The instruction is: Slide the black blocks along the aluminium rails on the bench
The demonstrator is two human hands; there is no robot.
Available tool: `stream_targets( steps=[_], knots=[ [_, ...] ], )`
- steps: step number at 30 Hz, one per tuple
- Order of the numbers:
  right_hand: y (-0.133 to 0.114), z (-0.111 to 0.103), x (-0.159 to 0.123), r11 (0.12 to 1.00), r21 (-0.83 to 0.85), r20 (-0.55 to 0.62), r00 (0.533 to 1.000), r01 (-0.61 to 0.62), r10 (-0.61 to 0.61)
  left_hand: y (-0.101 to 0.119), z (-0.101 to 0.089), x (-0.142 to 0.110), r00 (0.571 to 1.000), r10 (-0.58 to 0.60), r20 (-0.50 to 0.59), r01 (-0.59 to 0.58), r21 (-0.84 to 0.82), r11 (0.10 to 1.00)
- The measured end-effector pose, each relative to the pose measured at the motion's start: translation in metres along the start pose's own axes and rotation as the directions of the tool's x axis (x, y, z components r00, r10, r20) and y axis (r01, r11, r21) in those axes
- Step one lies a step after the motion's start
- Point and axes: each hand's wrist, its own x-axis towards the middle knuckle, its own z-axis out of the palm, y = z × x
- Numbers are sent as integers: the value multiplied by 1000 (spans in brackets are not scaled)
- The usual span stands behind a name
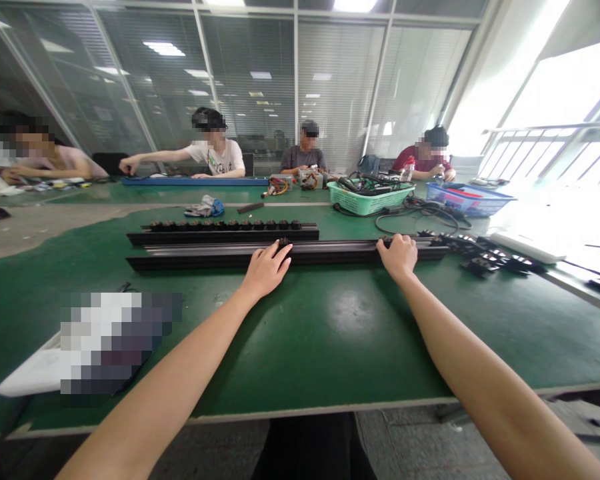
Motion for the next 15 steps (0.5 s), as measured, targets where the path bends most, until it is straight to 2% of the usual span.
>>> stream_targets(
  steps=[15],
  knots=[
    [0,0,1,1000,-4,34,999,-1,1,0,0,0,1000,-20,4,20,2,1000]
  ],
)
